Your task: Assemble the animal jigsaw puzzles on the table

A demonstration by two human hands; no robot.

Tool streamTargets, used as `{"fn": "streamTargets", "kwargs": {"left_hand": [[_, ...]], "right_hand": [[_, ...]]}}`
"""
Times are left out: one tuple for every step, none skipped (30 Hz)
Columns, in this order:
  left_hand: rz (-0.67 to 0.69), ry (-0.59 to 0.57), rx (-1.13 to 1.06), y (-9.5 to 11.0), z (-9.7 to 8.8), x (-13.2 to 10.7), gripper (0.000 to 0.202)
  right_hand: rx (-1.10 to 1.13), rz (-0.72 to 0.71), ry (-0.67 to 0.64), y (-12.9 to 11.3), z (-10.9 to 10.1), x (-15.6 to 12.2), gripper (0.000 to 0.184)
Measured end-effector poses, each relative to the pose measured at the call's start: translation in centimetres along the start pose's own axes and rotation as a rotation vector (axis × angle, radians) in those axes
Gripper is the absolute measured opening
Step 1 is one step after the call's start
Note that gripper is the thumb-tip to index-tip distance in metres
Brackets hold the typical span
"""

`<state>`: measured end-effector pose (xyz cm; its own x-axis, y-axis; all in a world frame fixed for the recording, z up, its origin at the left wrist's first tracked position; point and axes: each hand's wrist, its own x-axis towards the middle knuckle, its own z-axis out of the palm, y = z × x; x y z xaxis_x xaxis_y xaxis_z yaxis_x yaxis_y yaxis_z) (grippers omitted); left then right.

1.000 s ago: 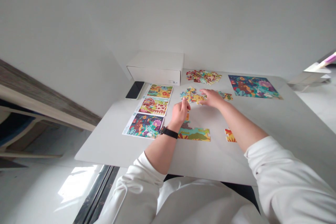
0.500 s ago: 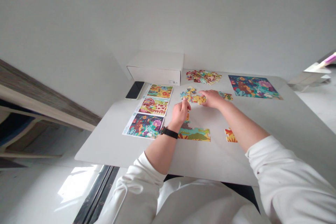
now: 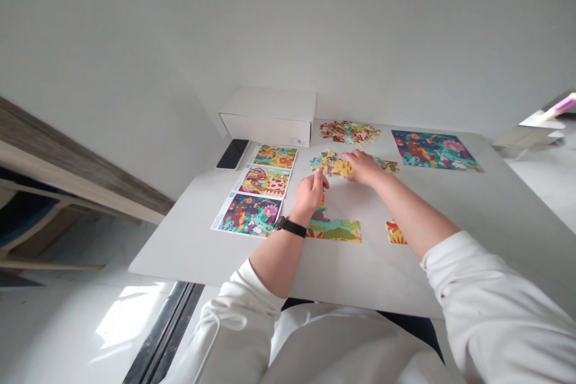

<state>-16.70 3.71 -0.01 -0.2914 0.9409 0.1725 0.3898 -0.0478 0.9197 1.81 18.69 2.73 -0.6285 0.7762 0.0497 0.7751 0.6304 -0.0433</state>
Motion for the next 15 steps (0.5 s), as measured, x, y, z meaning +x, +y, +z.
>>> {"fn": "streamTargets", "kwargs": {"left_hand": [[0.002, 0.001, 0.003, 0.0, 0.0, 0.0, 0.081], [0.006, -0.001, 0.005, 0.0, 0.0, 0.0, 0.081], [0.010, -0.003, 0.005, 0.1, 0.0, 0.0, 0.081], [0.012, -0.007, 0.002, 0.1, 0.0, 0.0, 0.081], [0.013, -0.010, -0.001, 0.1, 0.0, 0.0, 0.081], [0.012, -0.012, -0.006, 0.2, 0.0, 0.0, 0.080], [0.009, -0.012, -0.009, 0.2, 0.0, 0.0, 0.080], [0.004, -0.011, -0.010, 0.3, 0.0, 0.0, 0.080], [0.000, -0.011, -0.007, 0.3, 0.0, 0.0, 0.080], [-0.003, -0.012, -0.003, 0.3, 0.0, 0.0, 0.081], [-0.005, -0.015, 0.001, 0.3, 0.0, 0.0, 0.081], [-0.005, -0.019, 0.006, 0.3, 0.0, 0.0, 0.081], [-0.003, -0.022, 0.010, 0.3, 0.0, 0.0, 0.082], [-0.001, -0.024, 0.011, 0.3, 0.0, 0.0, 0.081], [0.000, -0.025, 0.010, 0.2, 0.0, 0.0, 0.081]], "right_hand": [[-0.012, 0.016, 0.027, -0.1, 0.1, 0.0, 0.079], [-0.024, 0.032, 0.054, -0.2, 0.2, 0.0, 0.077], [-0.033, 0.045, 0.080, -0.2, 0.3, 0.1, 0.075], [-0.038, 0.054, 0.104, -0.2, 0.3, 0.1, 0.074], [-0.040, 0.059, 0.127, -0.1, 0.4, 0.2, 0.072], [-0.034, 0.060, 0.150, 0.0, 0.5, 0.3, 0.070], [-0.021, 0.060, 0.171, 0.1, 0.6, 0.4, 0.068], [0.002, 0.061, 0.193, 0.2, 0.7, 0.5, 0.065], [0.037, 0.063, 0.214, 0.4, 0.7, 0.6, 0.062], [0.083, 0.070, 0.234, 0.6, 0.7, 0.8, 0.058], [0.137, 0.084, 0.250, 0.7, 0.7, 1.0, 0.055], [0.193, 0.107, 0.260, 0.9, 0.7, 1.2, 0.052], [0.246, 0.135, 0.263, 1.0, 0.7, 1.4, 0.048], [0.293, 0.161, 0.260, 1.1, 0.6, 1.6, 0.046], [0.335, 0.185, 0.255, 1.2, 0.5, 1.8, 0.043]]}}
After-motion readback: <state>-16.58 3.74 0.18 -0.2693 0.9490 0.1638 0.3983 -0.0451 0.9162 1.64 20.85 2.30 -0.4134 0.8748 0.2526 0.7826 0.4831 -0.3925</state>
